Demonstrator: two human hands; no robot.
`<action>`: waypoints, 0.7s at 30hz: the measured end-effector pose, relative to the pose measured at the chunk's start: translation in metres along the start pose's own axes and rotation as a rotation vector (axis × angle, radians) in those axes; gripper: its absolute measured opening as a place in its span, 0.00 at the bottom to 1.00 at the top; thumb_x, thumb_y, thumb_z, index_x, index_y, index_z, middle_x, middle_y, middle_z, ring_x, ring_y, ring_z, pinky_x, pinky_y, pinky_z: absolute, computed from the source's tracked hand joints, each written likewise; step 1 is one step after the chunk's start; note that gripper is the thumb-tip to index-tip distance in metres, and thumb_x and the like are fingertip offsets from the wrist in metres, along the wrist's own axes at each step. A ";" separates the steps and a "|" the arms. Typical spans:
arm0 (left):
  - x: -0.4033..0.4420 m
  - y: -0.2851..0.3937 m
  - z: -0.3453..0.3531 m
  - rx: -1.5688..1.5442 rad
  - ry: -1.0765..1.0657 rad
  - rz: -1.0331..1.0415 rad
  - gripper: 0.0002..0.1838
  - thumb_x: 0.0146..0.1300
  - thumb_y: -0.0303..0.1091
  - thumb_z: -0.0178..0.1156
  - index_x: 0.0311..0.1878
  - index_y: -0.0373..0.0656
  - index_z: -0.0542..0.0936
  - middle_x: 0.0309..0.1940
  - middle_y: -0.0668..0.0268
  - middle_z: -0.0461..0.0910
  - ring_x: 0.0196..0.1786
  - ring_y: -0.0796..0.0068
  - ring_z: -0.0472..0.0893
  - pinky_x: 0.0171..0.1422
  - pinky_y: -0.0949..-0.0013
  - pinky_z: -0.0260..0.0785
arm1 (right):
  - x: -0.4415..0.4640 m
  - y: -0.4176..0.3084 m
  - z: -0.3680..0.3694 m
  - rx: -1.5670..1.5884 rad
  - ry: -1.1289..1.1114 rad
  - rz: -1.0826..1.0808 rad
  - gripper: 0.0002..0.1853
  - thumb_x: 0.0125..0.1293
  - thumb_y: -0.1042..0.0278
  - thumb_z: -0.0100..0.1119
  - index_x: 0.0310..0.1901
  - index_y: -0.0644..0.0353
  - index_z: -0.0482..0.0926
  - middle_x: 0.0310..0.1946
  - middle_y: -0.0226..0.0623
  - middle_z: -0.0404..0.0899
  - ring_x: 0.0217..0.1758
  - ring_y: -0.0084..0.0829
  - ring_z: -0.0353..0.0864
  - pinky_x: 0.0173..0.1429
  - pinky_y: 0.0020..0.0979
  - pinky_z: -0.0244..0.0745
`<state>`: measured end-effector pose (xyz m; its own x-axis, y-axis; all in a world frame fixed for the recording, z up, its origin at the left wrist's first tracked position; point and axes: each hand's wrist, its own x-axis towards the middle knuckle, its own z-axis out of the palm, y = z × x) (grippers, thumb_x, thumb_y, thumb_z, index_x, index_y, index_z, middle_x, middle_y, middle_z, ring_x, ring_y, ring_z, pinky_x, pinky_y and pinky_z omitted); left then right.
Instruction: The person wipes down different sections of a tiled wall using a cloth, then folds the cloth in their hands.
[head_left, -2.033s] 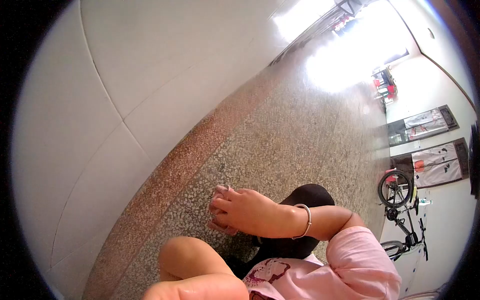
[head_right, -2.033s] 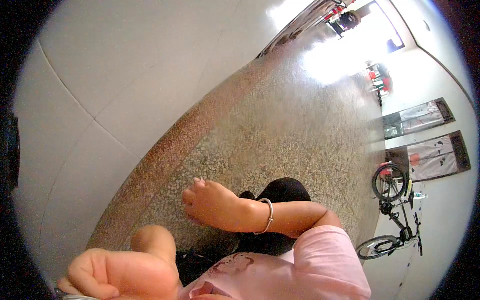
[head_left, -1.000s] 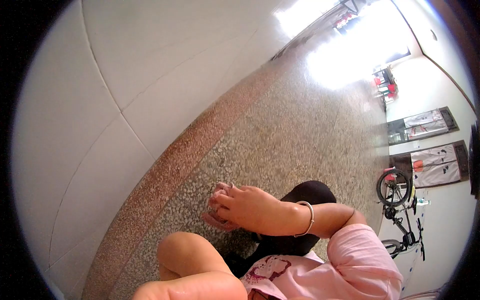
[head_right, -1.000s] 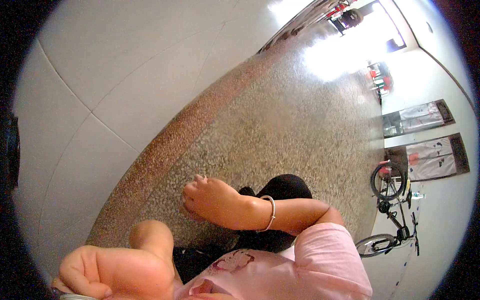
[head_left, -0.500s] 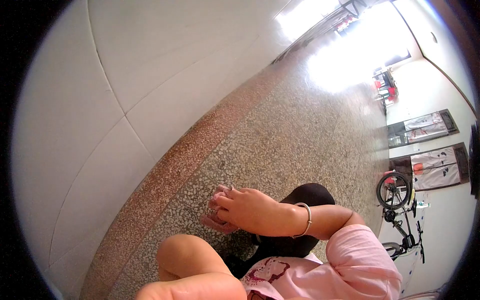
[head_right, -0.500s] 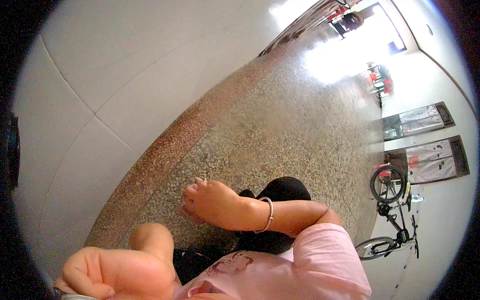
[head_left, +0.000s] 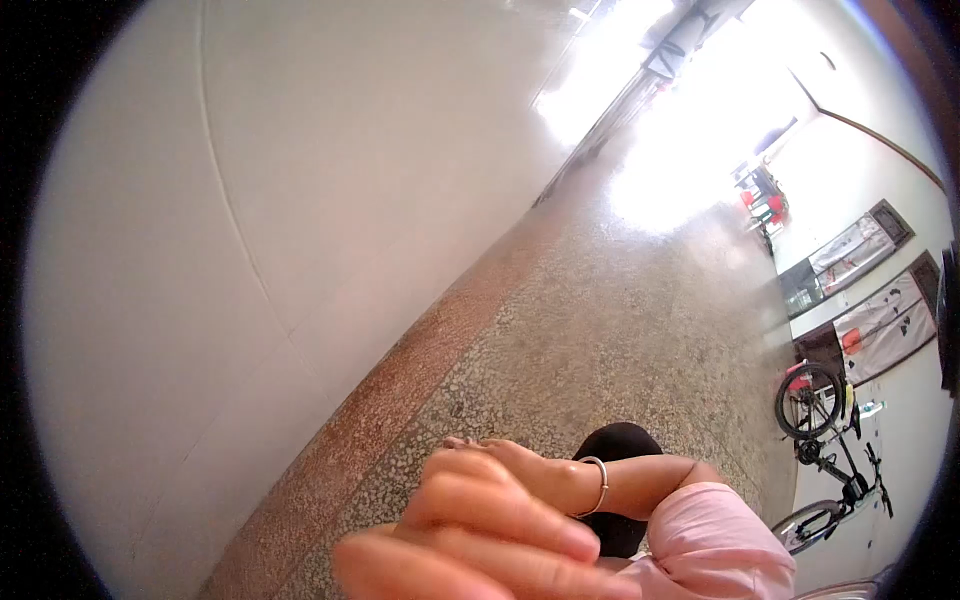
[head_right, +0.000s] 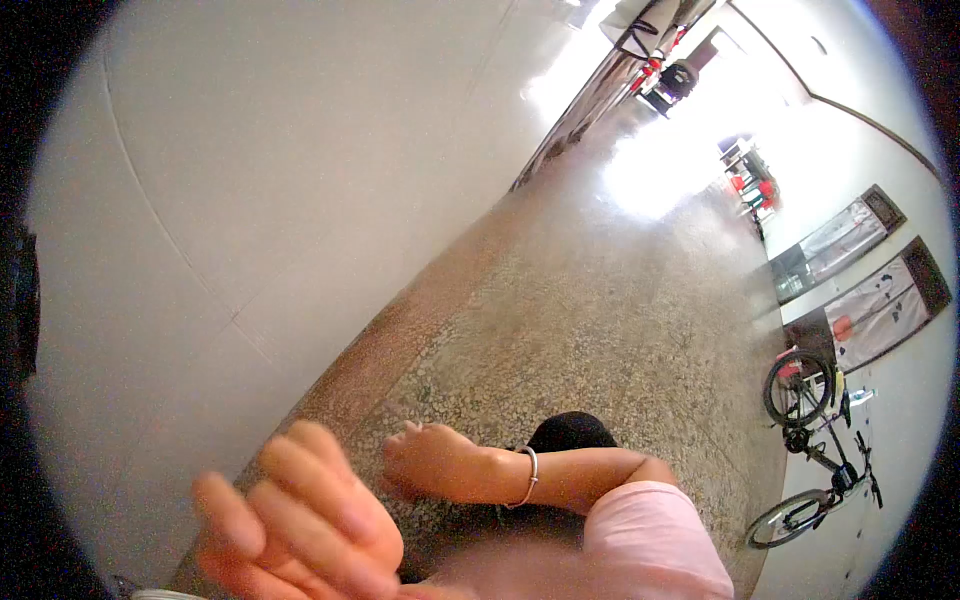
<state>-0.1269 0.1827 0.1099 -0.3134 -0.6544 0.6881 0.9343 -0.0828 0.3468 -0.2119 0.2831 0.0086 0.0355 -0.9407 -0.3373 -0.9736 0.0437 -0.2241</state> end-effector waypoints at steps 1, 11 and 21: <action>-0.002 -0.005 -0.006 -0.067 -0.037 0.066 0.19 0.74 0.50 0.44 0.56 0.47 0.69 0.24 0.66 0.82 0.37 0.72 0.74 0.42 0.72 0.66 | -0.001 0.002 0.004 0.008 0.044 -0.024 0.14 0.65 0.59 0.53 0.37 0.60 0.82 0.41 0.42 0.79 0.47 0.45 0.82 0.47 0.40 0.80; 0.007 0.017 -0.025 -0.087 -0.267 -0.109 0.16 0.70 0.45 0.53 0.55 0.49 0.70 0.31 0.72 0.84 0.36 0.76 0.74 0.44 0.74 0.61 | 0.001 0.002 -0.010 -0.053 -0.288 -0.022 0.22 0.62 0.61 0.56 0.57 0.61 0.71 0.54 0.41 0.70 0.59 0.41 0.75 0.50 0.35 0.79; 0.007 0.006 0.000 0.056 0.171 -0.128 0.13 0.68 0.46 0.56 0.44 0.50 0.68 0.24 0.73 0.75 0.31 0.76 0.69 0.39 0.72 0.59 | -0.004 0.005 0.024 0.046 0.042 -0.058 0.14 0.63 0.58 0.55 0.37 0.60 0.83 0.40 0.40 0.79 0.47 0.42 0.81 0.45 0.38 0.80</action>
